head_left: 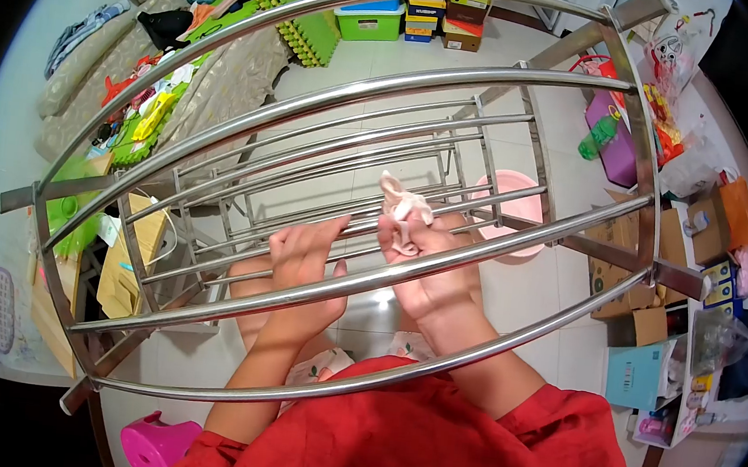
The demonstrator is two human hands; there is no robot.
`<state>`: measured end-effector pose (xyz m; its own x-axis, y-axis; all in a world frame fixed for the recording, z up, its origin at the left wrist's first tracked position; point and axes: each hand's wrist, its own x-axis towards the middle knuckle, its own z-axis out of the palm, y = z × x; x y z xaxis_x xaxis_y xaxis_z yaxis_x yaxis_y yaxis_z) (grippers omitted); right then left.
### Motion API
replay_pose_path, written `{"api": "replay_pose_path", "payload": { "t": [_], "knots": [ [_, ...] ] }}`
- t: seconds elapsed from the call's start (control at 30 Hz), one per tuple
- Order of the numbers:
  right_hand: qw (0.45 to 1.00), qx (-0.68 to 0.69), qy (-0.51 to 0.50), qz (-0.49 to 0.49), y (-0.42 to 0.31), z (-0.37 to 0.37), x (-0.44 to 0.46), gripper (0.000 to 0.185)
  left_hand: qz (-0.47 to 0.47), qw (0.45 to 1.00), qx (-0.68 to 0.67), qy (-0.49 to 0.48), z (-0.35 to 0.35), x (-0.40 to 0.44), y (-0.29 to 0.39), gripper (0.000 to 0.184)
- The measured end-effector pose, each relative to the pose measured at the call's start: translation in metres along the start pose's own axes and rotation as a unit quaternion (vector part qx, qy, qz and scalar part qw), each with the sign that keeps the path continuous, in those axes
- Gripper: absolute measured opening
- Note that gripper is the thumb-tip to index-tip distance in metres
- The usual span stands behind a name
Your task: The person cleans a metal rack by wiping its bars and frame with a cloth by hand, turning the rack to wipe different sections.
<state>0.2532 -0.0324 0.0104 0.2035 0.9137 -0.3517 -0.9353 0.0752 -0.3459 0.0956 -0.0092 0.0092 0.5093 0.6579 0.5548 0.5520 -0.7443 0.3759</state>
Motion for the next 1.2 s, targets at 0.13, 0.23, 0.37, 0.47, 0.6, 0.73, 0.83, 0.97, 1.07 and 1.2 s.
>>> {"api": "replay_pose_path", "payload": {
  "t": [0.13, 0.23, 0.37, 0.47, 0.6, 0.73, 0.83, 0.97, 1.07, 1.2],
  "knots": [
    [0.996, 0.009, -0.069, 0.052, 0.018, -0.005, 0.009, 0.021, -0.072, 0.997, -0.027, -0.002, -0.001, -0.005, 0.002, 0.074],
    [0.993, 0.0, -0.039, 0.115, 0.031, 0.007, 0.0, 0.022, -0.11, 0.991, -0.059, 0.042, 0.001, -0.003, 0.005, 0.072],
    [0.99, 0.02, -0.052, 0.127, 0.036, 0.003, 0.006, 0.023, -0.105, 0.973, -0.149, 0.141, 0.004, 0.001, 0.009, 0.068],
    [0.989, 0.015, -0.044, 0.141, 0.027, 0.001, 0.009, 0.022, -0.096, 0.98, -0.118, 0.128, 0.004, 0.002, 0.008, 0.069],
    [0.989, 0.047, -0.049, 0.133, 0.004, -0.005, 0.012, 0.021, -0.158, 0.976, -0.137, 0.068, 0.0, -0.002, 0.008, 0.072],
    [0.986, 0.053, -0.135, 0.079, -0.036, -0.022, 0.014, 0.037, -0.153, 0.975, -0.148, 0.069, 0.0, -0.002, 0.009, 0.083],
    [0.993, 0.051, -0.079, 0.074, -0.045, -0.025, 0.012, 0.023, -0.155, 0.973, -0.152, 0.073, 0.001, -0.001, 0.01, 0.081],
    [0.997, 0.054, -0.046, 0.012, -0.029, -0.014, 0.009, 0.017, -0.139, 0.979, -0.134, 0.07, 0.003, -0.001, 0.01, 0.08],
    [0.992, 0.07, -0.078, 0.072, -0.014, -0.008, 0.009, 0.019, -0.13, 0.982, -0.123, 0.067, 0.004, -0.001, 0.009, 0.082],
    [0.991, 0.061, -0.078, 0.091, 0.016, -0.004, 0.012, 0.02, -0.134, 0.981, -0.125, 0.058, 0.005, 0.0, 0.01, 0.083]
  ]
}}
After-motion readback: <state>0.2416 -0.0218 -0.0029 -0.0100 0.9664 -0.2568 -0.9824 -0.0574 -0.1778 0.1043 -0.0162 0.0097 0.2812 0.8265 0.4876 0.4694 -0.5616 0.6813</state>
